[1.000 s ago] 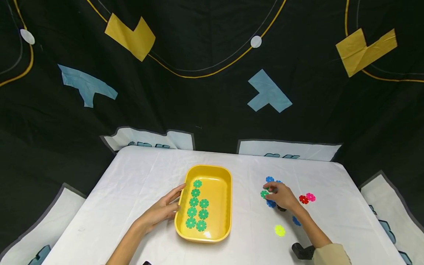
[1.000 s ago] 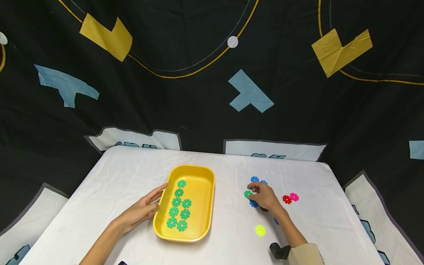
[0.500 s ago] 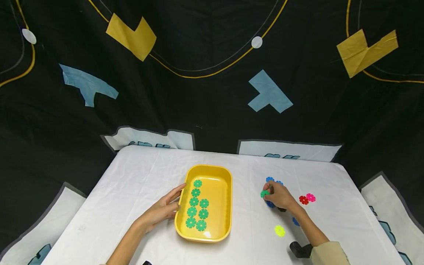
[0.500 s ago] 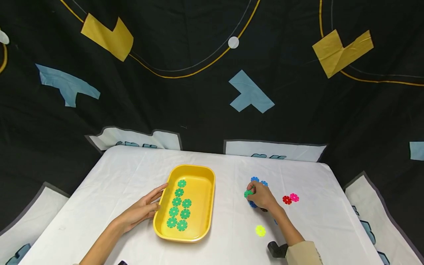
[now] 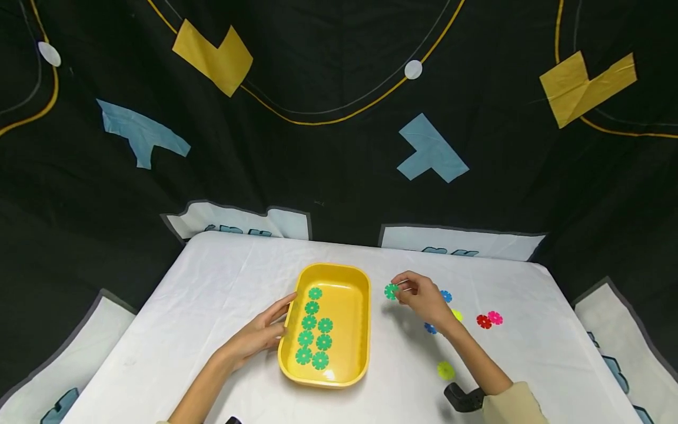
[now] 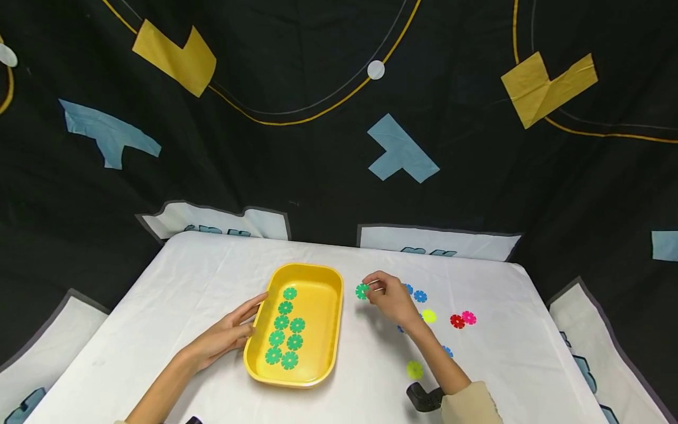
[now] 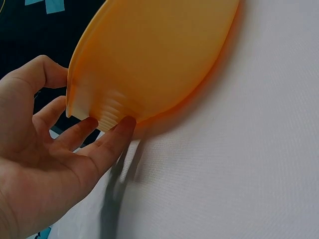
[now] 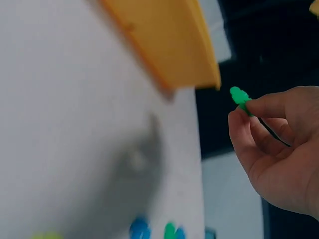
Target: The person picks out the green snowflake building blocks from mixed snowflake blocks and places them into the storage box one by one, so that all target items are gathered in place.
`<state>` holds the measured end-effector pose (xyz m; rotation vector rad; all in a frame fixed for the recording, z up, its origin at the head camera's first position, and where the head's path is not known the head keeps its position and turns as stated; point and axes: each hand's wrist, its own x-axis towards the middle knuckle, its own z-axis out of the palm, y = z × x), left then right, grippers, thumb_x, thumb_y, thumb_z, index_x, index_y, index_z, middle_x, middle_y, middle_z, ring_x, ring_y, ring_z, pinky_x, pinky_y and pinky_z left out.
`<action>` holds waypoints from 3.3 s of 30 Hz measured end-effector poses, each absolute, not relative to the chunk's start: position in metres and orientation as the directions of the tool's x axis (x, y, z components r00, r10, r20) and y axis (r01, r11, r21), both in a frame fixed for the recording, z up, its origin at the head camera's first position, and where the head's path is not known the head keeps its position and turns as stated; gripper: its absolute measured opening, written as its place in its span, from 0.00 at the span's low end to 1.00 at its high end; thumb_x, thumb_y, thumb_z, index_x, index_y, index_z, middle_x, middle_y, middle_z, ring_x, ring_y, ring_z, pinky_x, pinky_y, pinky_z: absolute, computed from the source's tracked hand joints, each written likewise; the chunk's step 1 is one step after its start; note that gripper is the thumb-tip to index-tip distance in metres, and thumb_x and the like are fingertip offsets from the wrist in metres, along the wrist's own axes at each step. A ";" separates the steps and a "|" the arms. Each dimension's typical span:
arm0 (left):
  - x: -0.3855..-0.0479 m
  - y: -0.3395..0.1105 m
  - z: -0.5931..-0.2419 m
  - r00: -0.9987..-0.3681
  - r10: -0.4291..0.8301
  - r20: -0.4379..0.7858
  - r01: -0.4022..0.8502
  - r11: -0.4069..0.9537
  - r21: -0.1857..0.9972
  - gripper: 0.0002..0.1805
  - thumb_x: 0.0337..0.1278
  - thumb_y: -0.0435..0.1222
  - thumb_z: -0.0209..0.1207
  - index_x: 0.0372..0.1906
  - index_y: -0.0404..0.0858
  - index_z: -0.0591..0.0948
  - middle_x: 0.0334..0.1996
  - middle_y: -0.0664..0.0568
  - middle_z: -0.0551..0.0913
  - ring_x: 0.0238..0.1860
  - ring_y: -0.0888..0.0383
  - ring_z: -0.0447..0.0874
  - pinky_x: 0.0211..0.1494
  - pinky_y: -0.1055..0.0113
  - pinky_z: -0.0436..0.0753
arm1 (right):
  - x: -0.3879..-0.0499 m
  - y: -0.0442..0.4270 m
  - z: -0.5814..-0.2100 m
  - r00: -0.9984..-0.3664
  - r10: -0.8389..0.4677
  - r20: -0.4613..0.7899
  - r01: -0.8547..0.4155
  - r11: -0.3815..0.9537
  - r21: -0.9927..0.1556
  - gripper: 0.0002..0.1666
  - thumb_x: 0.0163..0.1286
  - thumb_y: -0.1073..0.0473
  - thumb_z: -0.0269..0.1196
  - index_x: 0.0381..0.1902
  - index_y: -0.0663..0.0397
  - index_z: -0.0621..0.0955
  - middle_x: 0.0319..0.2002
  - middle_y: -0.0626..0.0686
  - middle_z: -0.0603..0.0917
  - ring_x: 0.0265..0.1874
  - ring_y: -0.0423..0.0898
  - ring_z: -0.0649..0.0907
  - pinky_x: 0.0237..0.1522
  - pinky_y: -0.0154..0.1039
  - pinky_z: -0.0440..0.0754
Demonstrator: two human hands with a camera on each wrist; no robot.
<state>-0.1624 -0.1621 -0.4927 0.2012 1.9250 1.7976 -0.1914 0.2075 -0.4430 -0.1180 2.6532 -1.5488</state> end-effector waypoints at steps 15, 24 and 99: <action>-0.161 -0.164 -0.493 -0.862 0.439 -0.253 -0.223 0.118 0.967 0.42 0.60 0.29 0.54 0.79 0.55 0.58 0.78 0.43 0.50 0.74 0.38 0.55 0.60 0.52 0.78 | -0.200 0.127 -0.446 -0.959 -0.284 -0.007 -0.156 0.546 -0.823 0.14 0.63 0.75 0.61 0.46 0.62 0.83 0.33 0.52 0.84 0.28 0.44 0.82 0.34 0.35 0.83; -0.161 -0.164 -0.494 -0.859 0.440 -0.261 -0.233 0.117 0.965 0.42 0.60 0.31 0.55 0.79 0.55 0.58 0.78 0.43 0.50 0.72 0.40 0.61 0.60 0.51 0.77 | -0.207 0.094 -0.453 -0.947 -0.319 -0.030 -0.209 0.687 -0.695 0.14 0.60 0.75 0.60 0.41 0.60 0.85 0.29 0.48 0.80 0.26 0.42 0.77 0.26 0.32 0.76; -0.160 -0.164 -0.492 -0.870 0.429 -0.244 -0.214 0.116 0.970 0.43 0.59 0.30 0.54 0.79 0.54 0.58 0.78 0.43 0.51 0.72 0.39 0.61 0.61 0.51 0.76 | -0.209 0.293 -0.490 -0.988 -0.059 -0.142 0.041 0.787 -0.615 0.18 0.64 0.67 0.66 0.53 0.65 0.81 0.40 0.56 0.79 0.42 0.53 0.76 0.44 0.48 0.79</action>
